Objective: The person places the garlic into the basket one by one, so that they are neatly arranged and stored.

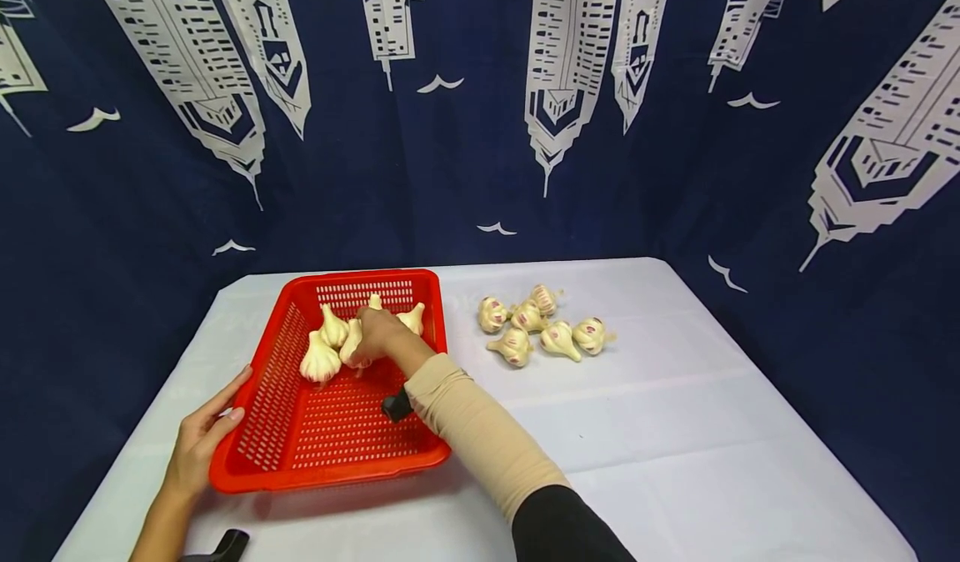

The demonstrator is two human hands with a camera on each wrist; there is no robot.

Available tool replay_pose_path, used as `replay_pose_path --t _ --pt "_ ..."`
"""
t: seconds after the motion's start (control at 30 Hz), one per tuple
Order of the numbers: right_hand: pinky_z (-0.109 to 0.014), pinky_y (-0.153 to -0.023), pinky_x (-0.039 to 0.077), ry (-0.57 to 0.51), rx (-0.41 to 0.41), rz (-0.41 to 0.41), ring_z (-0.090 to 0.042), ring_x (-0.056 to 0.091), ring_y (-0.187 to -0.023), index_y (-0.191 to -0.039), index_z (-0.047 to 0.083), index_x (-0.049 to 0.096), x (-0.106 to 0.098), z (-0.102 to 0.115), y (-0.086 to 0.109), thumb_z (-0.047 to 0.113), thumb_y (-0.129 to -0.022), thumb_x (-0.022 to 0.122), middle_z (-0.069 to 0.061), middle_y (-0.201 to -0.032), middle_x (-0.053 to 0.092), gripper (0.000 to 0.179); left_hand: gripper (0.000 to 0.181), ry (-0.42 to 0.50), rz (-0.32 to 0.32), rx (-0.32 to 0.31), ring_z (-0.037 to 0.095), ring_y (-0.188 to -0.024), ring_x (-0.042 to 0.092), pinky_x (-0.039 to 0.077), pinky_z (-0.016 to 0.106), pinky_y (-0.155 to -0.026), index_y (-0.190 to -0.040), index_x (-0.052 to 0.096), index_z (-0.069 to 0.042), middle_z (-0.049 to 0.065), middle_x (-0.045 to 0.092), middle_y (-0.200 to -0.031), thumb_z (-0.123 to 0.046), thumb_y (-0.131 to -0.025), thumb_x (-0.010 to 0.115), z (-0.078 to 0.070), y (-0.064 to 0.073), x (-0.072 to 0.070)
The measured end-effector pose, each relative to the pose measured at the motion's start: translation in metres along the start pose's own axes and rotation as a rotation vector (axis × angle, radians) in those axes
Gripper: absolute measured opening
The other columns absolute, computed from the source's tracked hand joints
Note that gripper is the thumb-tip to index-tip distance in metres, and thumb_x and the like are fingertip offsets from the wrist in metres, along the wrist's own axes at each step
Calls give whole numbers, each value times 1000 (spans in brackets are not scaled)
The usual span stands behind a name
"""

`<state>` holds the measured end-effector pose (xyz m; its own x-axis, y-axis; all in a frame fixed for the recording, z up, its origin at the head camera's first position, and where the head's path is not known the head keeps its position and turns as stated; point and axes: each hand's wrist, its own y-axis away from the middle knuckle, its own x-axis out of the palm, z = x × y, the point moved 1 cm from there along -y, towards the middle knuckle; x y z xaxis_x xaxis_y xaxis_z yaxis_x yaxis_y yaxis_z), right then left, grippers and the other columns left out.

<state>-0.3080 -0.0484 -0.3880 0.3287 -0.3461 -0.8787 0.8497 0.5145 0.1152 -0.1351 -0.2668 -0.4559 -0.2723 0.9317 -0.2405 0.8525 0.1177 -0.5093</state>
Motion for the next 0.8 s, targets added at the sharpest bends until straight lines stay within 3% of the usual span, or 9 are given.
replay_pose_path --t 0.13,0.2,0.27,0.33,0.43,0.5,0.6,0.8 --pt "-34 -96 48 -26 3 -38 -21 60 -112 -142 7 46 -3 0 -1 28 -75 87 -7 -115 67 82 46 -10 -1 -24 0 -91 66 54 17 -73 -143 50 -1 -9 52 -143 -1 -97 49 0 -1 0" --pt "-42 -106 41 -31 17 -66 -22 59 -115 -142 9 47 -5 -1 0 30 -76 86 -6 -118 66 80 46 -17 -1 -34 1 -90 66 55 17 -73 -144 50 -2 -15 52 -142 -1 -98 49 1 0 -1" --pt "-53 -111 31 -50 28 -91 -21 60 -113 -143 10 48 -9 -1 1 32 -77 85 -5 -111 68 78 46 -23 -1 -39 1 -88 66 55 17 -73 -144 50 -2 -18 53 -140 -2 -98 49 1 0 -1" --pt "-56 -110 31 -90 22 -111 -20 61 -107 -143 10 48 -13 -2 3 33 -78 83 -5 -104 68 77 46 -32 1 -41 2 -86 66 55 17 -73 -144 50 -2 -20 53 -139 -2 -98 49 1 1 -1" --pt "-48 -100 44 -208 -16 -134 -21 62 -99 -142 6 49 -21 -4 9 31 -79 83 -9 -103 68 75 46 -46 3 -41 4 -84 66 55 17 -72 -144 50 -2 -17 54 -140 -2 -97 49 2 3 -1" --pt "-38 -85 52 -288 -50 -158 -22 62 -96 -140 3 51 -27 -6 12 28 -80 82 -14 -110 67 72 46 -49 3 -41 5 -82 66 55 18 -71 -144 50 -2 -14 54 -141 -2 -97 49 1 3 -1" --pt "-30 -74 54 -368 -80 -198 -25 64 -97 -137 2 53 -36 -13 16 27 -81 82 -19 -115 66 68 46 -50 0 -43 7 -79 67 55 18 -69 -144 50 -3 -11 54 -142 -2 -98 49 0 3 -1" --pt "-30 -73 54 -427 -98 -242 -27 65 -95 -134 -1 56 -50 -32 22 25 -82 80 -16 -107 68 63 46 -29 1 -39 7 -77 68 56 18 -69 -144 50 -1 -20 54 -138 -1 -98 48 0 1 -2"
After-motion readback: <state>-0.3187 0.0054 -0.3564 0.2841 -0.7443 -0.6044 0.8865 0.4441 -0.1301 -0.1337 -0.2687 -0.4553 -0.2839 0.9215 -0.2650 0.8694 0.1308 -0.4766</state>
